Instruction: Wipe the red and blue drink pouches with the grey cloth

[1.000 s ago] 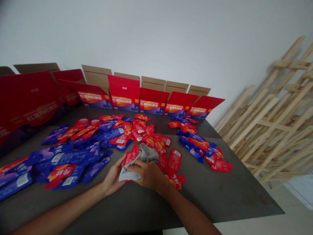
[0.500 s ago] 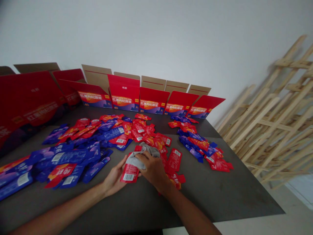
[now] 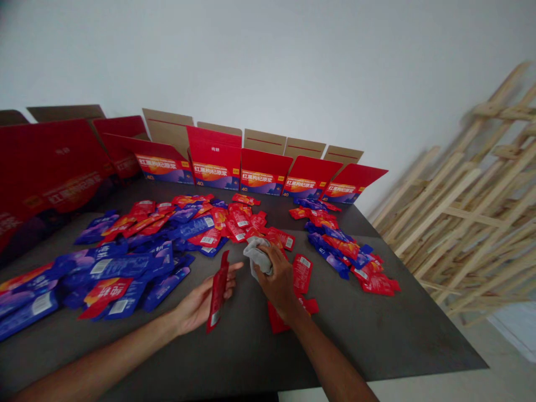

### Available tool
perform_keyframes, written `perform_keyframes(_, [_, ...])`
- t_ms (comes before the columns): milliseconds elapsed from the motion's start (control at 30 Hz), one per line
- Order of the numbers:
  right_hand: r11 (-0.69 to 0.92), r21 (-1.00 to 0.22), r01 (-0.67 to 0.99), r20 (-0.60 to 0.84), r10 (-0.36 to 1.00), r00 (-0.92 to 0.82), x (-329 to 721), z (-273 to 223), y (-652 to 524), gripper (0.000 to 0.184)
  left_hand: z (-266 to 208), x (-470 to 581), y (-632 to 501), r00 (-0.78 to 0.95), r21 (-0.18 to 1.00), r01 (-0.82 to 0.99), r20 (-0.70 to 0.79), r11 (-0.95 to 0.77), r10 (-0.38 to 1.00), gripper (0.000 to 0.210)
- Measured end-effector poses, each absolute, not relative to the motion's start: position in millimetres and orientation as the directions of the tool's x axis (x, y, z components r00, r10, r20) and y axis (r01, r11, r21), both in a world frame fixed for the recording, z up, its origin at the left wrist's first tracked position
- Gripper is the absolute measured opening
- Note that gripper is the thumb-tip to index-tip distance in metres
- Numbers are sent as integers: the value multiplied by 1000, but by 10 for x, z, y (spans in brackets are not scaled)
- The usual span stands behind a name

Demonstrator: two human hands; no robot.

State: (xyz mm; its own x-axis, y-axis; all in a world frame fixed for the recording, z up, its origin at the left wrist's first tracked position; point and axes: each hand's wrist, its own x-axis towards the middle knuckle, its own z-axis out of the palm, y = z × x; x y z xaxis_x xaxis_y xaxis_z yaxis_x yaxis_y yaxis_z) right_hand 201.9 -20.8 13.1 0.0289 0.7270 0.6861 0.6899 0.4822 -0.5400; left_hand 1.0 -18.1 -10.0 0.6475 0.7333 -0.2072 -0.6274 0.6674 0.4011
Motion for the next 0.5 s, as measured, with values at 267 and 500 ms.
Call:
perform_keyframes(267, [518,-516,682,720,694,18,2031,128,-227,21,-112,41,-135,462,520,-668,-270,532,845,21])
perform_keyframes(500, [622,-357,697,703,670,-237,2044,157,-288,25,-202,32,-48,277,653,-669,-225,356,934,19])
